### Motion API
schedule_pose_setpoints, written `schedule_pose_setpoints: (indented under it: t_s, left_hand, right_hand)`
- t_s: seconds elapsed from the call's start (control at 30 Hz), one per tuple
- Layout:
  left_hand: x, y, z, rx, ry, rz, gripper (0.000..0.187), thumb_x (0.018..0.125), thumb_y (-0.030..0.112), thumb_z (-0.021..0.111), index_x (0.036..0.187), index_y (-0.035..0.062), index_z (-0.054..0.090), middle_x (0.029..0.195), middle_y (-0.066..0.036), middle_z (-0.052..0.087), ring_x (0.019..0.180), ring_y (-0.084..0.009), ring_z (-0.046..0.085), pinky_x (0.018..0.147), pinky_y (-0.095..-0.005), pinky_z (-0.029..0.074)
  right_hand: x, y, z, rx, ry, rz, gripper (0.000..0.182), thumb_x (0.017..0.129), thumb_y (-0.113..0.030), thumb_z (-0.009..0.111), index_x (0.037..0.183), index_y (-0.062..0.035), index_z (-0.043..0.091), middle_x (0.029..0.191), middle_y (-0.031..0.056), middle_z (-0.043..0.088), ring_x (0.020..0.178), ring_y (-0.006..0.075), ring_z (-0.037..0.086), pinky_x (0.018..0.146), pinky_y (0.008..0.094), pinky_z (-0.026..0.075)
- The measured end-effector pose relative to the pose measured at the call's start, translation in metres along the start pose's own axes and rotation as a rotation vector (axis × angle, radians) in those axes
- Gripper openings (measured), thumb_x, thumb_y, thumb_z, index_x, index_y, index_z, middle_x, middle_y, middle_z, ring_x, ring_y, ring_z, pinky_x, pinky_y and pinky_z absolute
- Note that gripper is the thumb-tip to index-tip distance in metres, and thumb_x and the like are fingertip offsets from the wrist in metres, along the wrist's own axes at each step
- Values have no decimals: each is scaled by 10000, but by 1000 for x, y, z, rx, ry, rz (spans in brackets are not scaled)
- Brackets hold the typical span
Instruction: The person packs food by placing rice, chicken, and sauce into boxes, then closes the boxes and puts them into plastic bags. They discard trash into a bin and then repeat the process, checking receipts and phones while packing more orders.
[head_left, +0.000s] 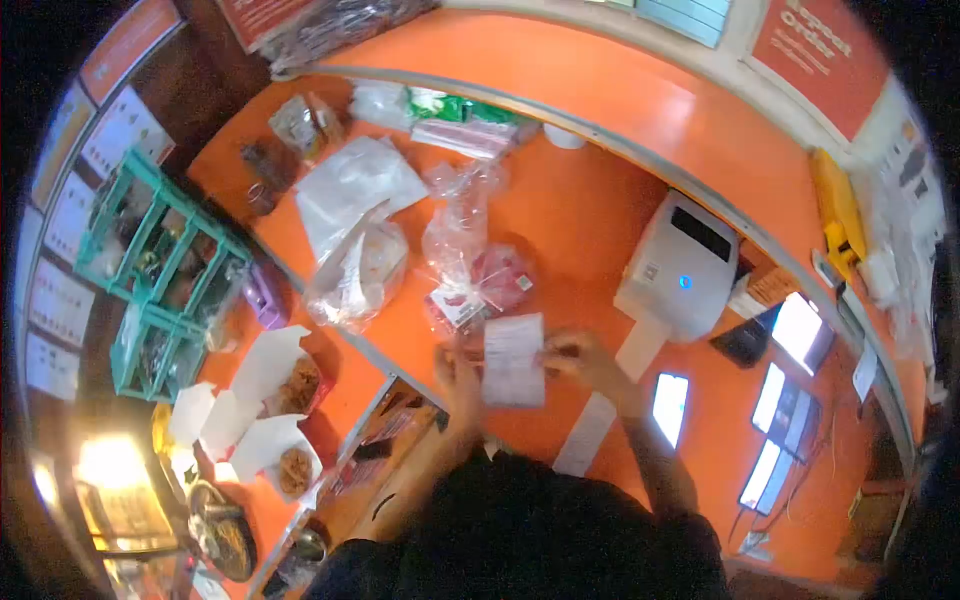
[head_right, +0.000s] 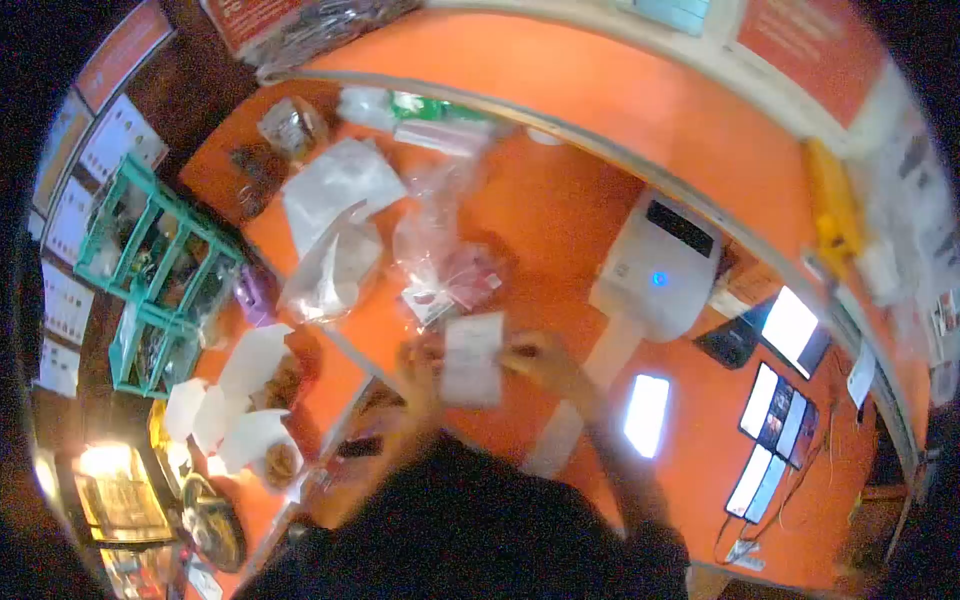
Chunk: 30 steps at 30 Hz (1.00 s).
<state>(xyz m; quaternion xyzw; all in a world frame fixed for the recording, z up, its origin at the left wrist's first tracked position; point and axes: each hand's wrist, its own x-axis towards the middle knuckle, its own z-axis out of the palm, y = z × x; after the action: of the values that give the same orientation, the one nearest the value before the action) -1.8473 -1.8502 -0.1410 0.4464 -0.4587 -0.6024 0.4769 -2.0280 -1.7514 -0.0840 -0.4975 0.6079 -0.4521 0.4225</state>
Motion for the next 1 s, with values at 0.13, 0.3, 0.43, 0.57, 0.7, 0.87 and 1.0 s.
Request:
schedule_pose_setpoints:
  t_s: [0.13, 0.3, 0.43, 0.57, 0.7, 0.87, 1.0]
  left_hand:
    - [88, 22, -32, 150, -161, 385, 141, 948, 137, 537, 884, 17, 576, 850, -48, 621, 702, -101, 571, 579, -240, 452]
    - [176, -49, -42, 414, -162, 465, 201, 907, 130, 567, 745, 19, 612, 705, -43, 617, 575, -118, 559, 525, -254, 444]
    - [159, -30, -39, 127, -182, 5, 186, 883, 140, 595, 730, 45, 641, 575, -52, 581, 469, -134, 533, 452, -275, 426]
    - [174, -38, -39, -128, -294, -320, 211, 881, 181, 615, 711, 56, 627, 586, -76, 593, 476, -150, 559, 430, -290, 438]
    - [184, -49, -46, 26, -445, -350, 282, 896, 270, 617, 738, 37, 619, 599, -89, 602, 482, -180, 583, 444, -300, 472]
    - [167, -57, 7, 95, -618, -428, 293, 918, 266, 566, 884, -23, 601, 656, -105, 618, 555, -219, 612, 536, -324, 520]
    - [168, -99, 53, -131, -634, -248, 406, 887, 224, 595, 1130, -90, 511, 994, -200, 598, 883, -281, 612, 748, -385, 524]
  right_hand:
    - [48, 1, 65, -220, 331, -551, 200, 833, -172, 686, 744, 5, 657, 1055, 146, 601, 893, 213, 592, 781, 363, 475]
    - [76, 59, 109, -166, 661, -142, 316, 845, -222, 701, 661, 17, 606, 947, 129, 563, 831, 240, 555, 828, 382, 443]
    - [75, 53, 120, 54, 669, 208, 298, 860, -245, 696, 750, 12, 593, 970, 134, 535, 804, 261, 543, 849, 386, 429]
    - [84, 99, 132, 188, 855, -47, 283, 888, -206, 657, 1025, 3, 525, 1021, 127, 519, 883, 256, 538, 865, 373, 434]
    - [85, 107, 131, 33, 875, -93, 312, 932, -176, 585, 1155, 9, 467, 1055, 118, 513, 1001, 247, 526, 916, 369, 432]
    - [85, 231, 92, 559, 872, -250, 391, 966, -226, 523, 1253, 27, 443, 1218, 128, 498, 1148, 237, 488, 980, 365, 408]
    - [23, 164, 21, -74, 1082, -24, 430, 953, -246, 531, 1293, 0, 438, 1308, 118, 478, 1187, 234, 476, 998, 356, 394]
